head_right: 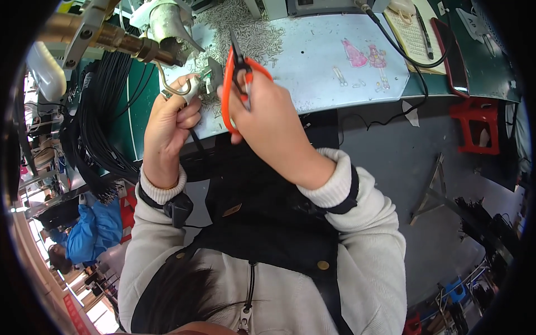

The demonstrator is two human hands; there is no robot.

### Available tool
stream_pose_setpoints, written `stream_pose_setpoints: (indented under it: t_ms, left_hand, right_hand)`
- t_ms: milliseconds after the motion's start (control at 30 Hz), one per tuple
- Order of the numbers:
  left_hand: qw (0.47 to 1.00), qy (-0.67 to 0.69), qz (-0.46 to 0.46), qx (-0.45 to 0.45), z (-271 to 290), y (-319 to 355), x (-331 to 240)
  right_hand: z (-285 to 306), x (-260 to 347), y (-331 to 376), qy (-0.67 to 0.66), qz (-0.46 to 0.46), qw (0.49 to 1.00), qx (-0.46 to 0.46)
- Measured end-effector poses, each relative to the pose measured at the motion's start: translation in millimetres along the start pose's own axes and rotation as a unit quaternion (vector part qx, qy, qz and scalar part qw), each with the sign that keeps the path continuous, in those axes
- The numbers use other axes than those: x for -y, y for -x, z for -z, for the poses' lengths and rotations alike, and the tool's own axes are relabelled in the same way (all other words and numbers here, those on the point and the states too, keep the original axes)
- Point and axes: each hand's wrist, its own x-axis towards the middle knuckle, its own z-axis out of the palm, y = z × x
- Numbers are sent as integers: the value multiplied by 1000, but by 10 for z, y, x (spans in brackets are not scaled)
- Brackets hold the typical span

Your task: The person trims the ends of wires with shears, places the bundle into a machine, and carries it to a rack. After hanging the wires, they return to the workstation to trim the ends of another bundle.

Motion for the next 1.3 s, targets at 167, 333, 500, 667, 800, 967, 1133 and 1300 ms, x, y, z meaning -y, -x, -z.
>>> stream_pose_setpoints:
  t_ms: [167, 333, 500, 667, 800, 967, 1133, 1300]
  left_hand:
    - [999, -29, 19, -4, -11, -74, -74]
    - [998, -30, 44, 22, 22, -112, -133]
    - [998, -52, 19, 31, 83, -116, -101]
    - [997, -74, -19, 9, 65, -99, -81]
    - [997, -77, -18, 4, 50, -93, -86]
    - [998, -65, 10, 24, 38, -21, -126]
    - [999, -12, 23, 21, -93, 189, -95]
    - [944, -250, -210, -36, -60, 361, 79]
  right_hand:
    - [-27, 31, -336, 1, 31, 1000, -2]
    - [-36, 42, -387, -10, 14, 1000, 15]
    - [-48, -45, -400, -4, 59, 998, 10]
    - [-53, -47, -405, 1, 51, 999, 14]
    - [-64, -33, -382, -8, 56, 998, 4]
    - [-74, -37, -343, -16, 53, 998, 11]
    - [-26, -65, -183, -63, 46, 997, 10]
    - [-15, -102, -11, 98, 194, 973, -82]
